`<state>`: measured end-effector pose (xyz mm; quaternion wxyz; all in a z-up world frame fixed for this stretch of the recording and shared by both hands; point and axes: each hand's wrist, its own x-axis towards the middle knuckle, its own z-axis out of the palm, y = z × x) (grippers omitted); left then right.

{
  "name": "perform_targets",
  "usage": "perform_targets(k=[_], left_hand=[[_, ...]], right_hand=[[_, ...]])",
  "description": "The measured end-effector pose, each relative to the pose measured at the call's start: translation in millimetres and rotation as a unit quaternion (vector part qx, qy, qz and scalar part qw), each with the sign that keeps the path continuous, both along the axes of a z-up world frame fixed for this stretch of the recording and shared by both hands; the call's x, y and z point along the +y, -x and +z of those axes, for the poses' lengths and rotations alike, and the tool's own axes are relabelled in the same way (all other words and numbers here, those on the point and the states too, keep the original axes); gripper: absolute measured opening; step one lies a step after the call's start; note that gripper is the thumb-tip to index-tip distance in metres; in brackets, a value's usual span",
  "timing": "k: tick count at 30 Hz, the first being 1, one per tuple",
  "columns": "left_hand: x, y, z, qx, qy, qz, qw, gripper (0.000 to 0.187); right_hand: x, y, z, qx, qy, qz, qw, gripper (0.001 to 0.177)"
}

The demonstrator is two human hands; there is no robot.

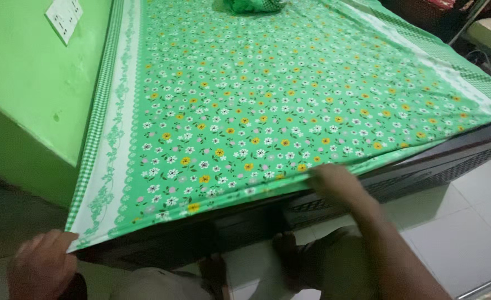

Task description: The person folds a patterned cloth on the bed, then spreads and tucks a green floral bedsheet around the mattress, smoothing it and securing the corners.

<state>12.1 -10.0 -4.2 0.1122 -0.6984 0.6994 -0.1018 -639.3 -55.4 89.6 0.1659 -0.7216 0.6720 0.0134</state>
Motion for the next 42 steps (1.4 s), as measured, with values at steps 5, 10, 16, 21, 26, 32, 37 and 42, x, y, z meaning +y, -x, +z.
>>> perform_targets(k=[5,10,16,21,26,32,37,42], left_hand=[[-6,-19,-30,0.048,-0.067,0.019,0.996,0.032],[11,-51,-68,0.198,0.048,-0.134,0.970,0.043],[2,-30,-72,0.051,-0.104,-0.024,0.993,0.058],[19,20,-12,0.044,-0.115,-0.033,0.992,0.064],[12,82,59,0.199,0.105,-0.163,0.961,0.044],[-54,223,72,0.420,0.208,-0.254,0.846,0.018],[-73,295,53,0.420,0.108,-0.215,0.875,0.016],[-68,292,32,0.418,0.117,-0.232,0.870,0.019]], right_hand=[[2,23,-18,0.062,0.036,0.009,0.997,0.041],[3,31,-36,0.027,-0.068,0.039,0.997,0.043],[32,23,-34,-0.089,-0.033,0.138,0.986,0.038],[19,6,-2,-0.081,-0.027,0.046,0.995,0.032],[-20,-25,18,-0.036,0.106,0.049,0.993,0.034],[-66,-100,-9,-0.099,0.223,0.227,0.943,0.028],[-50,-105,-34,-0.072,0.262,0.214,0.938,0.033],[-35,-88,-32,-0.105,0.297,0.271,0.909,0.029]])
